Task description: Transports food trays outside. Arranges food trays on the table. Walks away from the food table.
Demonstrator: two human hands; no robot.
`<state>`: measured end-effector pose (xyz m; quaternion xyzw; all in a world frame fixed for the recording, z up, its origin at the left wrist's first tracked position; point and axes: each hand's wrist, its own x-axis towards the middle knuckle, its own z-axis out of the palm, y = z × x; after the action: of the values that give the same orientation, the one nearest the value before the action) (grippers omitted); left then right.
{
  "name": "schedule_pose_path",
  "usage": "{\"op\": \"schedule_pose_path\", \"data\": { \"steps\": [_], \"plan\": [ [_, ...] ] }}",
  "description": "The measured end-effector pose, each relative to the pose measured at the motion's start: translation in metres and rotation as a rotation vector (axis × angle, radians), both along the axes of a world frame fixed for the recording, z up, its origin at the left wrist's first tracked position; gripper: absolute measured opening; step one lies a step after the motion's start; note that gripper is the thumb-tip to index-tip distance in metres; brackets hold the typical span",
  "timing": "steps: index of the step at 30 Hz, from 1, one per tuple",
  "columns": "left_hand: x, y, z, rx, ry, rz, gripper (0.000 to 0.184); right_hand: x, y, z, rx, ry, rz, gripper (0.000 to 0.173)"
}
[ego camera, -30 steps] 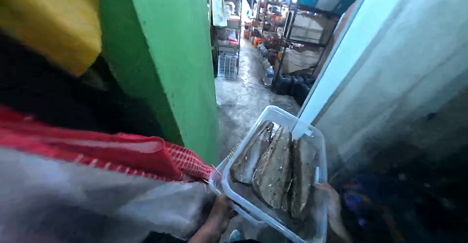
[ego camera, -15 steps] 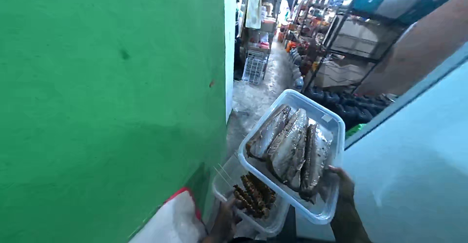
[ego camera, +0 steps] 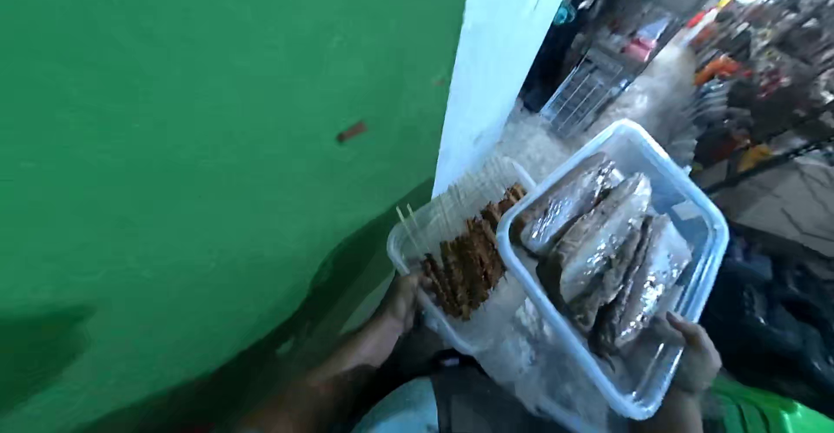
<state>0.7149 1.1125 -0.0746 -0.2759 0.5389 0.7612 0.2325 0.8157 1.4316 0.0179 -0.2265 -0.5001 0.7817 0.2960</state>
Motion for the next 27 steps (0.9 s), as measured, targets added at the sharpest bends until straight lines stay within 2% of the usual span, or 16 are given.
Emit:
{"op": "schedule_pose_path", "data": {
  "steps": [2,5,7,13,16,18,24,27],
  "plan": [
    [-0.038,0.033,-0.003,0.024,0.082,0.015,0.013,-0.036,0.029,0.002,-0.076,0.013,-0.017,0.044],
    [-0.108,0.088,-0.006,0.037,0.124,-0.007,0.017,-0.081,0.084,0.001,-0.136,0.014,-0.048,0.048],
    [-0.158,0.126,-0.003,0.031,0.115,-0.056,0.026,-0.106,0.122,0.004,-0.148,0.004,-0.079,0.047],
    [-0.306,0.249,0.001,0.104,0.166,-0.142,0.034,-0.169,0.238,0.002,-0.119,0.066,-0.210,0.044],
    [-0.368,0.315,0.001,0.139,0.207,-0.130,0.029,-0.204,0.302,-0.005,-0.069,0.131,-0.238,0.038],
    [-0.409,0.362,-0.001,0.134,0.225,-0.105,0.023,-0.236,0.352,-0.011,-0.050,0.096,-0.272,0.036],
    [-0.517,0.489,0.009,0.122,0.165,0.027,0.022,-0.371,0.502,0.009,-0.063,0.042,-0.271,0.037],
    [-0.561,0.530,0.012,0.113,0.142,0.082,0.022,-0.444,0.558,0.017,-0.065,-0.062,-0.243,0.036]
  ]
}}
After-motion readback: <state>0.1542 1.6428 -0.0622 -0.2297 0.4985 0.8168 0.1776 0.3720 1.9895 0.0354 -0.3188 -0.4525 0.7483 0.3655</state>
